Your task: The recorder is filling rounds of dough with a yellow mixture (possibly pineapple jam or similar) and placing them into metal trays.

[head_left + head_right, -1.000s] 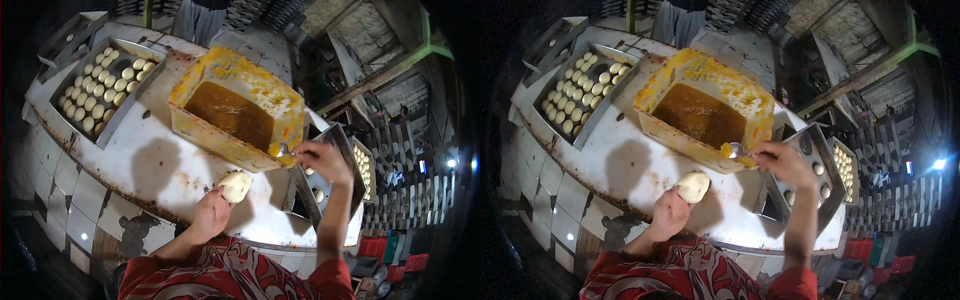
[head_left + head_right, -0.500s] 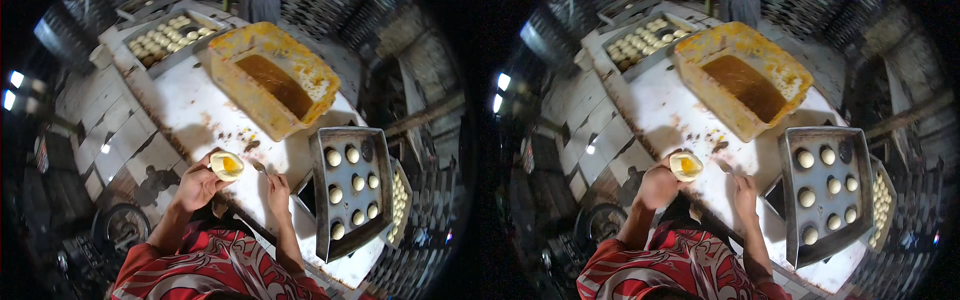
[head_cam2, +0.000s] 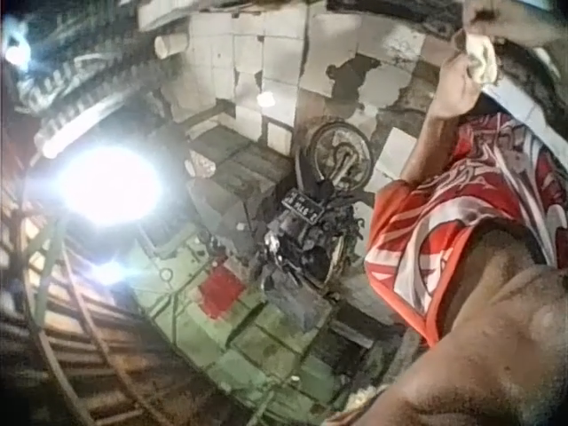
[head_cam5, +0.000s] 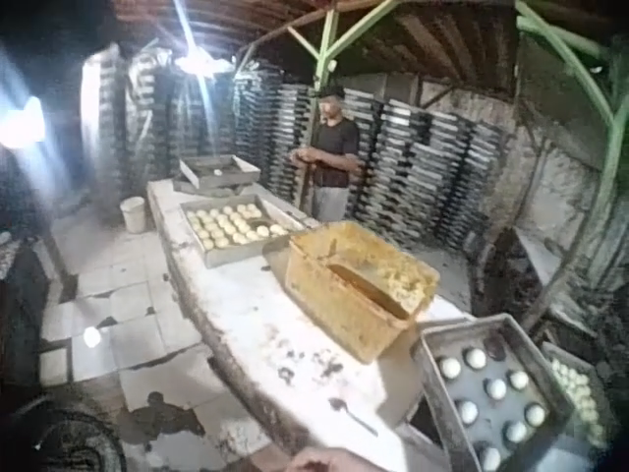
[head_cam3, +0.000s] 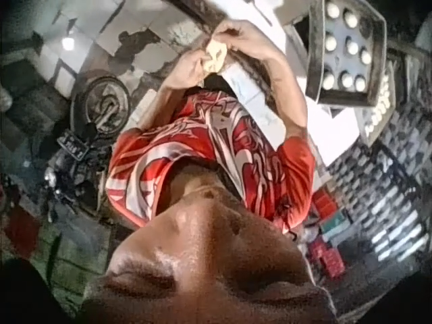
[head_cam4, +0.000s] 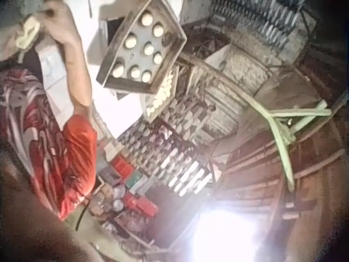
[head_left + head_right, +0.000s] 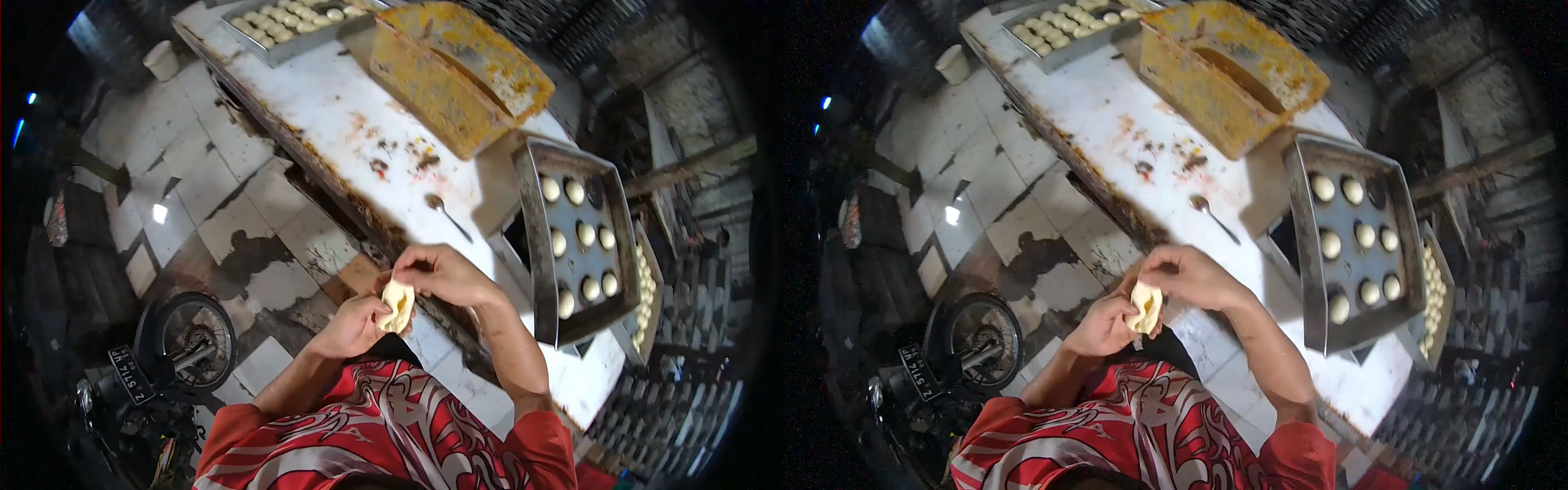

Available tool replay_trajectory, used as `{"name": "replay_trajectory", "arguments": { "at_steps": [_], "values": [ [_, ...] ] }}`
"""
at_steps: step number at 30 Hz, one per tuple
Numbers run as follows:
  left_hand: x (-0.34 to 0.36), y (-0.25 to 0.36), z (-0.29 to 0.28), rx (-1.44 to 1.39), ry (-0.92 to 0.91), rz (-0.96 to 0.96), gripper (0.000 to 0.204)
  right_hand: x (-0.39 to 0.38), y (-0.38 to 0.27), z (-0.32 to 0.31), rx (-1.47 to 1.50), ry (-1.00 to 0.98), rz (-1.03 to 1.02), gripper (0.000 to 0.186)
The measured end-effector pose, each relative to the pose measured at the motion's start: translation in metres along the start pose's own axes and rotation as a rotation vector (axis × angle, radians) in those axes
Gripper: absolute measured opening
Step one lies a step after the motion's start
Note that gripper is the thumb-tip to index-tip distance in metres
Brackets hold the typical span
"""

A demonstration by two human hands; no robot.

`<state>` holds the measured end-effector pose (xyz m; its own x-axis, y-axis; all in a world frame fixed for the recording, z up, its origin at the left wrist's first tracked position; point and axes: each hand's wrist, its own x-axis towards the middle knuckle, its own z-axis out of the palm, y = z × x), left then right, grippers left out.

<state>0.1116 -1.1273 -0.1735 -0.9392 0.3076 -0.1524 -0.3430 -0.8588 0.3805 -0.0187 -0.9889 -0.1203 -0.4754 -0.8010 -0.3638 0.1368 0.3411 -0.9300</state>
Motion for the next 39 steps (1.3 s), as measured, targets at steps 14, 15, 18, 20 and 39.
{"name": "replay_trajectory", "arguments": {
  "at_steps": [14,15,18,20,39],
  "values": [
    [0.004,-0.142,0.098,0.280,-0.027,-0.166,0.027,-0.235,0.042,0.072,-0.580,0.987,-0.090,0.019],
    [0.008,-0.153,0.097,0.296,-0.052,-0.192,0.027,-0.255,0.048,0.065,-0.572,1.026,-0.083,0.019],
    [0.025,-0.191,0.117,0.805,-0.352,-0.434,0.029,-0.329,0.078,0.050,-0.177,0.862,0.104,0.025],
    [0.029,-0.232,0.135,0.707,-0.351,-0.437,0.028,-0.367,0.105,0.050,0.019,0.976,0.010,0.022],
    [0.174,-0.494,0.205,1.177,-0.295,0.149,0.053,-0.530,0.278,-0.070,-0.503,1.401,-0.128,0.018]
  ]
}}
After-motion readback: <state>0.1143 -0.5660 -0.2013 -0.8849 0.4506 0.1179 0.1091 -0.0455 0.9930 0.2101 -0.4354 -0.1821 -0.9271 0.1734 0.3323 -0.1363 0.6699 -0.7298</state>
